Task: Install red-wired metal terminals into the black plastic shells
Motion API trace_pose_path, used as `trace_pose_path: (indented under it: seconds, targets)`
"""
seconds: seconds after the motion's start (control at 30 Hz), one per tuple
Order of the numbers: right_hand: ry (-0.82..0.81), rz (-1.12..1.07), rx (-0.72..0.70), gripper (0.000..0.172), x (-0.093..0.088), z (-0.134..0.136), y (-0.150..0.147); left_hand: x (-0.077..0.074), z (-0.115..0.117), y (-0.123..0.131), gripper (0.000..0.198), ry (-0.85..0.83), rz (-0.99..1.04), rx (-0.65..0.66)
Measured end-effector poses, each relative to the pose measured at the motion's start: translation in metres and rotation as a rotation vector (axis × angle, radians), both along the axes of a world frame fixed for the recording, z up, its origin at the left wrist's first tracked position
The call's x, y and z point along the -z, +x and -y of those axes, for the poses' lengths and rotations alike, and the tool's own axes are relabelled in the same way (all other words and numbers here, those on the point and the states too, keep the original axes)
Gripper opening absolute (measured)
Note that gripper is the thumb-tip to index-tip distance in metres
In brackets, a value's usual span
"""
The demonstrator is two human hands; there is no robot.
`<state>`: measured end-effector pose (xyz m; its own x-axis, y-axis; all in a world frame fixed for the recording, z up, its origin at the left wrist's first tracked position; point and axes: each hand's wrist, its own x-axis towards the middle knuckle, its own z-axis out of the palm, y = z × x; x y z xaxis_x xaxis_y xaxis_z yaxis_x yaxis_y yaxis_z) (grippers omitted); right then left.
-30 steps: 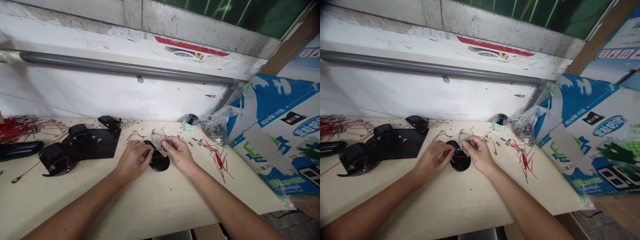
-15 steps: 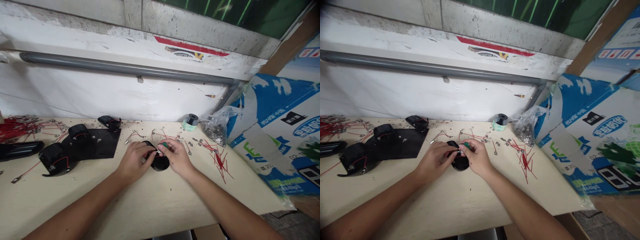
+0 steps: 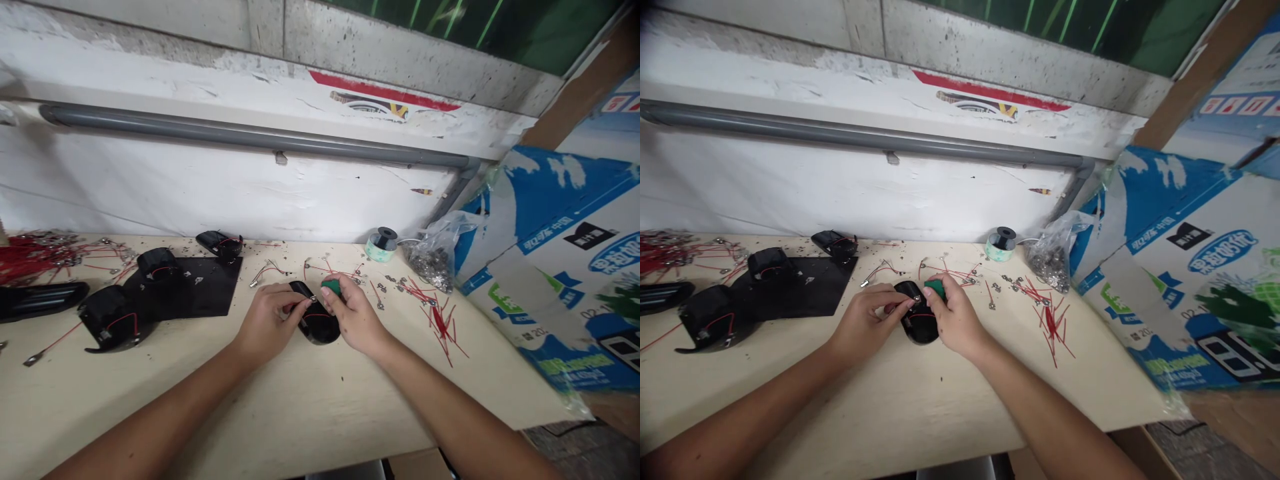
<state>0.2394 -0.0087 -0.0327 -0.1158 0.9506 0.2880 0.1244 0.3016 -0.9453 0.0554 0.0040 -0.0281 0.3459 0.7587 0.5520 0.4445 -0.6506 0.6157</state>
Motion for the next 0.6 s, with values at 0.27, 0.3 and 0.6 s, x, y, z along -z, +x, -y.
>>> trace_pose_path:
  seconds: [0.27, 0.3, 0.6]
  targets:
    - [-0.022, 0.101, -0.067, 0.029, 0.0004, 0.0023, -0.0015, 0.0027, -0.0004, -0.0026, 0.019, 0.114, -0.090, 0.001]
    - [-0.025, 0.114, -0.068, 0.031, 0.0008, 0.0022, -0.0009, 0.0029, -0.0007, -0.0030, 0.019, 0.122, -0.097, 0.003]
    - [-0.046, 0.057, -0.126, 0.029, 0.0037, 0.0019, -0.0002, 0.0015, -0.0001, -0.0030, 0.019, 0.110, -0.101, -0.011]
